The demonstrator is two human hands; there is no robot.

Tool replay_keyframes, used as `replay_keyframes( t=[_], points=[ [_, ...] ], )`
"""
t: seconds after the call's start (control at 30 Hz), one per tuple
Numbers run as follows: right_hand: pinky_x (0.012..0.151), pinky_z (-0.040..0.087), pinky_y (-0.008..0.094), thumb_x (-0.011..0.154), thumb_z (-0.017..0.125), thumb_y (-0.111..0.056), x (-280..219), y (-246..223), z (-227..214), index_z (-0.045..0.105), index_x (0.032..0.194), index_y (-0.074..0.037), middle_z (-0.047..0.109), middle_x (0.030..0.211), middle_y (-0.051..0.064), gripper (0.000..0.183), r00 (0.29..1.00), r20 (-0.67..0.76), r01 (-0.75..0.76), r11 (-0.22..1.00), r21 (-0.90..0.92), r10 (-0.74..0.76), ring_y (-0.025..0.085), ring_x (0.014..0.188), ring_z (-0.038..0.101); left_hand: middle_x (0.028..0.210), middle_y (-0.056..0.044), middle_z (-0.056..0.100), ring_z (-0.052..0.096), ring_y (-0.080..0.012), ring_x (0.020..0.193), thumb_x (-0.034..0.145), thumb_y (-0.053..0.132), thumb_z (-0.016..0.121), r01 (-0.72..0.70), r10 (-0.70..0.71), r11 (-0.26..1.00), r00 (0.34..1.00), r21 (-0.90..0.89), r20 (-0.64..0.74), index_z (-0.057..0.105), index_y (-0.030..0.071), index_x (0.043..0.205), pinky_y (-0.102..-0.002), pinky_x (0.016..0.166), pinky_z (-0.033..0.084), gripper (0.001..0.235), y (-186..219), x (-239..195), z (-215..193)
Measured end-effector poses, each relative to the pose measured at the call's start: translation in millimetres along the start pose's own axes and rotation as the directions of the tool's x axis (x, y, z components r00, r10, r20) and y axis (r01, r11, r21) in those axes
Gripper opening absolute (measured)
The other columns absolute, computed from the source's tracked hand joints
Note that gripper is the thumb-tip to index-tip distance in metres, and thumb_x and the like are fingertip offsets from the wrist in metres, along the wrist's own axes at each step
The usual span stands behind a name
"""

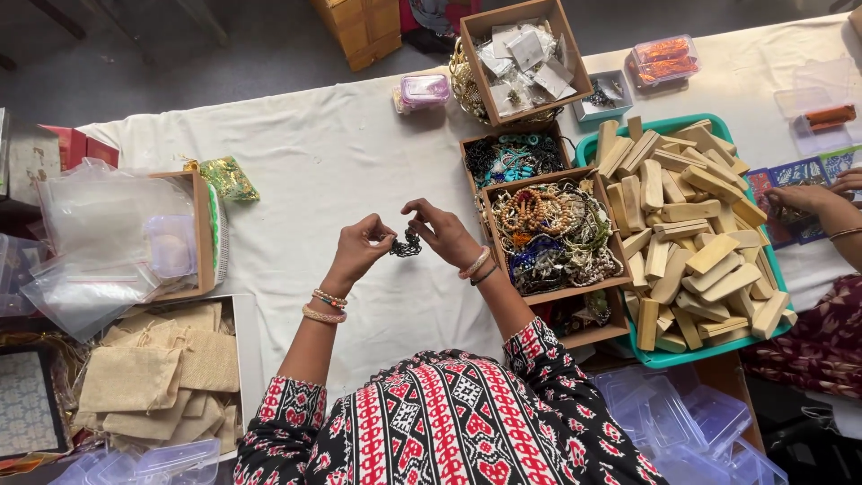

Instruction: The person sorts through various jewelry items, including necklaces and bracelets, on a table covered with a white cloth. They place selected items into small clear plastic bags and then transfer them into decorative drawstring pouches. The person ties the pouches and sets them aside, repeating the process with different jewelry pieces.

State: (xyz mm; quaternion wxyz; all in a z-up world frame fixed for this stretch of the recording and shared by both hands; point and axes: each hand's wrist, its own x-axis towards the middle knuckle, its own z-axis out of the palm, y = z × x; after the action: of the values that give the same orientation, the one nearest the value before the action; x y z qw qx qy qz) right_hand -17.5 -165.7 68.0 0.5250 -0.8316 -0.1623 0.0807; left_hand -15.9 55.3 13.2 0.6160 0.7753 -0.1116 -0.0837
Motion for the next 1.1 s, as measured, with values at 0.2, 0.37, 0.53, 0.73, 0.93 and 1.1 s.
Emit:
replay_keyframes(
  t=[0.2, 0.37, 0.53, 0.73, 0.93, 1.1],
  points=[
    [0.077, 0.056, 0.035, 0.1, 0.062, -0.006, 16, -2, 16, 0.059, 0.12, -0.011, 0.07, 0.099, 0.008, 0.021, 0.986, -0.023, 0.161, 0.979, -0.121, -0.165, 0.02, 0.085, 0.067, 0.079, -0.006, 0.076, 0.071, -0.009, 0.072, 0.086, 0.007, 0.074, 0.194, -0.191, 0.981, 0.979, -0.028, 0.064, 0.063, 0.006, 0.107, -0.025, 0.064, 0.057, 0.024, 53, 14, 0],
    [0.084, 0.054, 0.035, 0.101, 0.067, -0.017, 27, 45, 29, 0.061, 0.122, -0.009, 0.066, 0.096, 0.005, 0.023, 0.999, -0.041, 0.038, 0.991, 0.129, -0.033, 0.018, 0.089, 0.064, 0.084, -0.005, 0.078, 0.072, -0.0083, 0.077, 0.09, 0.007, 0.076, 0.091, -0.088, 0.995, 0.992, -0.032, 0.093, 0.075, -0.001, 0.099, -0.025, 0.067, 0.059, 0.012, 12, 23, -4],
    [0.117, 0.034, 0.034, 0.107, 0.045, -0.057, 30, 78, 54, 0.06, 0.135, -0.009, 0.069, 0.122, -0.001, 0.058, 0.993, 0.108, -0.045, 0.747, 0.663, -0.036, 0.012, 0.124, 0.059, 0.091, -0.005, 0.077, 0.073, -0.0086, 0.083, 0.092, 0.006, 0.075, 0.015, 0.004, 0.948, 0.998, -0.319, 0.06, 0.075, -0.002, 0.103, -0.025, 0.075, 0.062, 0.014, 3, 24, -12],
    [0.088, 0.051, 0.038, 0.099, 0.071, -0.035, 5, 166, 99, 0.067, 0.118, -0.001, 0.069, 0.1, 0.012, 0.039, 0.871, 0.482, -0.357, 0.8, 0.482, 0.098, 0.019, 0.092, 0.064, 0.095, -0.002, 0.076, 0.072, -0.0081, 0.085, 0.094, 0.007, 0.072, -0.045, -0.067, 0.898, 0.969, -0.438, -0.236, 0.072, 0.0, 0.104, -0.025, 0.078, 0.063, 0.012, -39, 6, -20],
    [0.081, 0.059, 0.043, 0.098, 0.048, -0.037, 1, 112, 147, 0.056, 0.128, -0.014, 0.073, 0.101, 0.012, 0.038, 0.813, 0.353, -0.466, 0.154, 0.871, 0.463, 0.029, 0.092, 0.071, 0.09, -0.013, 0.072, 0.07, -0.0251, 0.082, 0.089, 0.005, 0.074, -0.22, 0.33, 0.918, 0.885, 0.329, -0.33, 0.07, 0.002, 0.101, -0.033, 0.071, 0.057, 0.013, -84, -64, 1],
    [0.087, 0.061, 0.037, 0.097, 0.058, -0.028, 3, 141, 183, 0.058, 0.122, -0.004, 0.073, 0.111, 0.015, 0.035, 0.753, 0.377, -0.422, -0.045, 0.906, 0.539, 0.027, 0.1, 0.071, 0.092, -0.008, 0.066, 0.066, -0.0264, 0.106, 0.089, 0.007, 0.061, -0.403, 0.435, 0.451, 0.878, 0.796, 0.198, 0.062, 0.009, 0.091, -0.044, 0.098, 0.053, 0.003, -74, -111, -6]
  ],
)
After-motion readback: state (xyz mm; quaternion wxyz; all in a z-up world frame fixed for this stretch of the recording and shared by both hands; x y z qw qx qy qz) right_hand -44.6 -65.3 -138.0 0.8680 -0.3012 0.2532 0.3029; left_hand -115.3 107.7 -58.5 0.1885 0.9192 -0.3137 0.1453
